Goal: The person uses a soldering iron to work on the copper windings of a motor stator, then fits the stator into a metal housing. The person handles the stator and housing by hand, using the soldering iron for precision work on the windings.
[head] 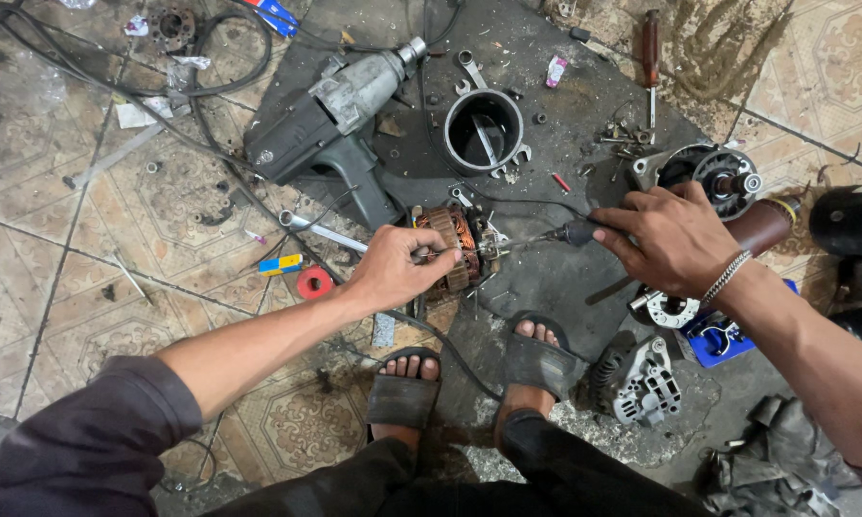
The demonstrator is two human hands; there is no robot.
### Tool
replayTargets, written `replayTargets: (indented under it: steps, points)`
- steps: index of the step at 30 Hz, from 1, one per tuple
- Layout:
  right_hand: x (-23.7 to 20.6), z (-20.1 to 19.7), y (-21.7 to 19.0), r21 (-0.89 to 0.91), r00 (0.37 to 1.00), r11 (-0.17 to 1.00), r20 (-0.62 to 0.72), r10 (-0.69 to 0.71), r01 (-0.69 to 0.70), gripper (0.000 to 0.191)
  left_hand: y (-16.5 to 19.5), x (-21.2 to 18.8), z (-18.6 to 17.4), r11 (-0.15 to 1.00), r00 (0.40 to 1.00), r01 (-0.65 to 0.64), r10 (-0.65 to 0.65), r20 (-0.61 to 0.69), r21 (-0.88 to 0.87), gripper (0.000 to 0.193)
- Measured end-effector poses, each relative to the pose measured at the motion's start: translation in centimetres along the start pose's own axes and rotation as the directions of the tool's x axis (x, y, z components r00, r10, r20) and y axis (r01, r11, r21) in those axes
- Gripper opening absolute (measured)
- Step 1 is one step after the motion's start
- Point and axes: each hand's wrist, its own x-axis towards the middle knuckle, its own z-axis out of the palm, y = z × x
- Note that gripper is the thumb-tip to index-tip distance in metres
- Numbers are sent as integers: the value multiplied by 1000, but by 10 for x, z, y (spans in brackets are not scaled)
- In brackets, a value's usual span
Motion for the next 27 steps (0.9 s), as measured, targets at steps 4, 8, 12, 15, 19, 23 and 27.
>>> replayTargets:
  steps: [4,8,12,15,19,23,27]
  points:
    - [0,-7,-6,-15,1000,1000,-6,18,-18,38,0,0,0,998,998,-62,62,-17,-11,26]
    - [1,-11,-10,-49,999,998,14,41,-41,38,1,-1,0,1000,1000,-24,24,-12,-6,26]
    - [2,-11,-9,-51,1000,999,-12,17,-17,38,2,-1,0,1000,1000,-14,15,-23,12,27]
    - [2,-10,-8,-43,1000,999,0,12,-12,39,2,-2,0,995,993,-102,101,-64,-7,27]
    - [2,-10,-7,-27,1000,1000,4,7,-7,40,3,-1,0,1000,999,-22,22,-25,0,28]
    - [2,-12,-9,-24,998,999,52,42,-41,40,2,0,0,998,997,-62,62,-39,-4,27]
    - [1,-15,-10,0,996,999,71,46,-46,40,0,1,1,1000,999,28,-28,17,-3,25]
